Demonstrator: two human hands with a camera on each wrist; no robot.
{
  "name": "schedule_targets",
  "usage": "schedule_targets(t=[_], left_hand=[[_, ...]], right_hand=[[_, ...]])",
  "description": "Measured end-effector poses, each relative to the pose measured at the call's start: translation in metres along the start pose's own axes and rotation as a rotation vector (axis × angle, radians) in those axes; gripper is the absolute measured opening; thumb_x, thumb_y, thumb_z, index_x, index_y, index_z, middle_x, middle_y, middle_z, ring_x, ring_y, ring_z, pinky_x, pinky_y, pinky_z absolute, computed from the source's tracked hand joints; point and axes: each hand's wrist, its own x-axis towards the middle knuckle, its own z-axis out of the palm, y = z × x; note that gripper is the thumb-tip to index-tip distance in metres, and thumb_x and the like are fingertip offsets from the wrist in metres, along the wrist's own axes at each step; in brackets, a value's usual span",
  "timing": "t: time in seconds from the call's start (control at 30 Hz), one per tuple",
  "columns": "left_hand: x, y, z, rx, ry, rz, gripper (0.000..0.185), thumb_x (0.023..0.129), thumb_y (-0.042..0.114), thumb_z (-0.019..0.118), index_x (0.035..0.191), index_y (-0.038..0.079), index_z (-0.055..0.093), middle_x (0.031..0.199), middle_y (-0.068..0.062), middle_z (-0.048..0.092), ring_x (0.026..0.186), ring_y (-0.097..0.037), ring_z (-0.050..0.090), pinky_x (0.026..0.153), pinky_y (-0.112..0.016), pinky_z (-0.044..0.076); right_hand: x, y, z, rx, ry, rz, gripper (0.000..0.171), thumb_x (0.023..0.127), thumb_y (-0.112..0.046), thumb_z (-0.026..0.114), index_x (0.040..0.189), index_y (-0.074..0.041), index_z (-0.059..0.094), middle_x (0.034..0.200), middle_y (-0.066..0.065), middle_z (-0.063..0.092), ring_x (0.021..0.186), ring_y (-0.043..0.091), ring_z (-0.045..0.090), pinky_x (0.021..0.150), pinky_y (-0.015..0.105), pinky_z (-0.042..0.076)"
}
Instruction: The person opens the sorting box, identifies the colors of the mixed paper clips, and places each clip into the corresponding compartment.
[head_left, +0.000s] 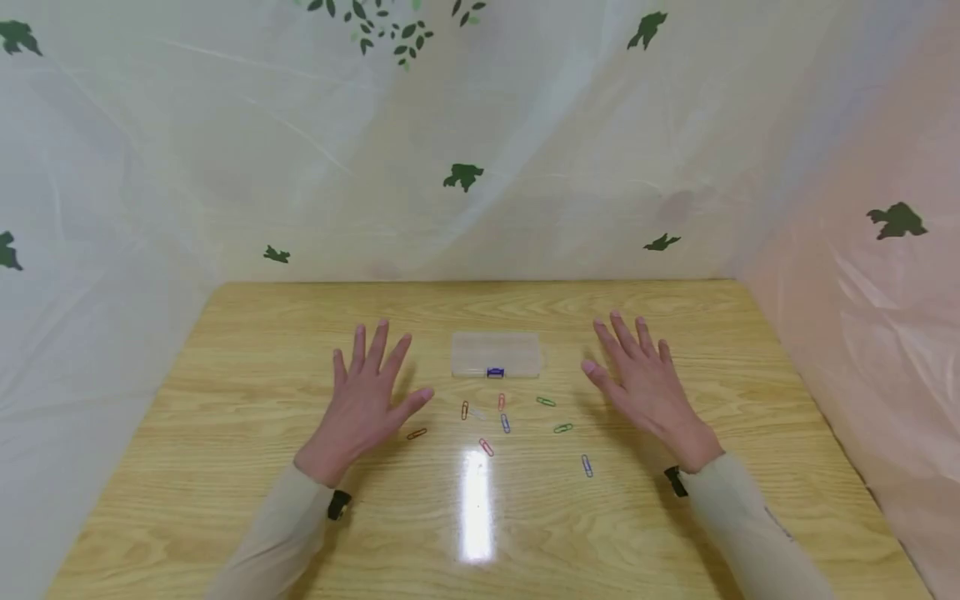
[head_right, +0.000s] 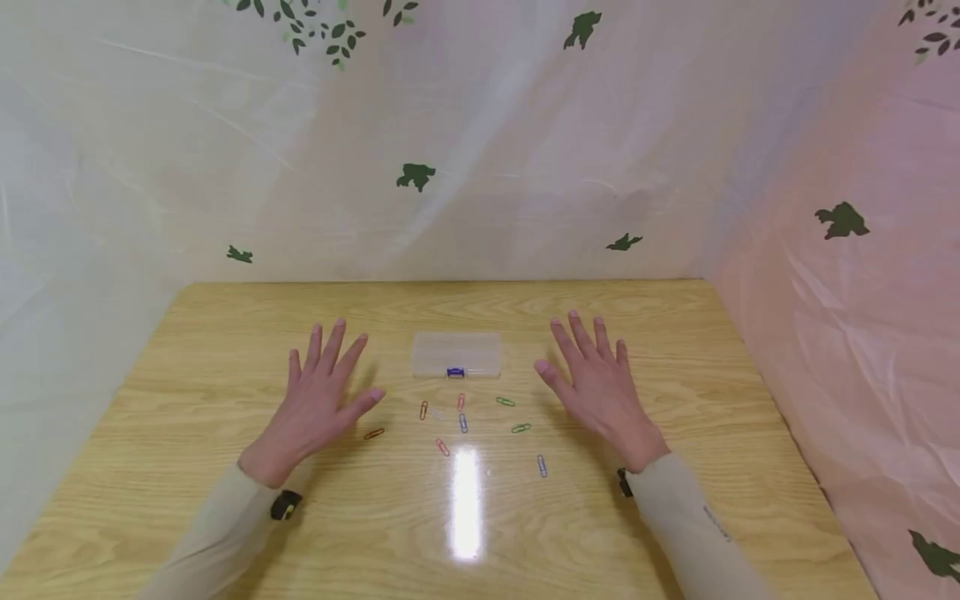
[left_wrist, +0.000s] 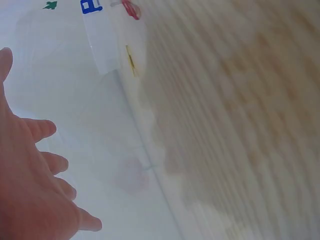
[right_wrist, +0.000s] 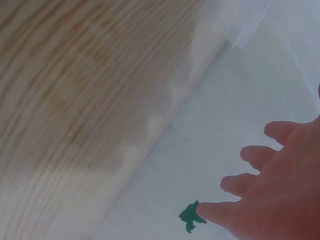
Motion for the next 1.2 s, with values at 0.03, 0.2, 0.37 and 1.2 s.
schedule_targets(t=[0.03,0.2,0.37,1.2], left_hand=[[0.001,0.001,-0.001,-0.01,0.005,0.006,0.088,0.1,0.064,0.051,0.166,0.013,0.023,0.173,-0.017,-0.003,0.156,-0.041,-0.016,0.117,-0.075,-0.007],[0.003,0.006,-0.003,-0.033,0.032,0.046,0.087,0.101,0.065,0.05,0.165,0.013,0.025,0.173,-0.016,0.0,0.156,-0.042,-0.011,0.118,-0.075,-0.004],[0.005,0.013,-0.005,-0.05,0.063,0.079,0.086,0.101,0.065,0.049,0.164,0.01,0.029,0.173,-0.017,0.006,0.157,-0.043,-0.006,0.118,-0.075,0.001],[0.018,0.021,0.008,-0.321,0.025,0.194,0.07,0.107,0.048,0.049,0.16,0.004,0.036,0.171,-0.013,0.018,0.157,-0.039,0.012,0.123,-0.064,0.013]], right_hand=[[0.0,-0.001,0.0,0.003,0.002,-0.004,0.077,0.108,-0.059,0.037,0.167,-0.015,0.016,0.173,0.01,0.001,0.157,0.038,-0.011,0.117,0.075,-0.001],[0.0,-0.007,0.0,0.019,0.01,-0.026,0.076,0.108,-0.057,0.038,0.167,-0.014,0.016,0.173,0.011,0.002,0.157,0.039,-0.01,0.118,0.075,0.0],[0.001,-0.011,0.002,0.019,0.018,-0.046,0.075,0.108,-0.056,0.039,0.167,-0.015,0.017,0.173,0.011,0.004,0.157,0.038,-0.007,0.118,0.074,0.002],[0.014,-0.048,0.008,0.235,-0.046,-0.179,0.072,0.109,-0.05,0.044,0.165,-0.009,0.024,0.172,0.012,0.017,0.158,0.035,0.011,0.125,0.061,0.012]])
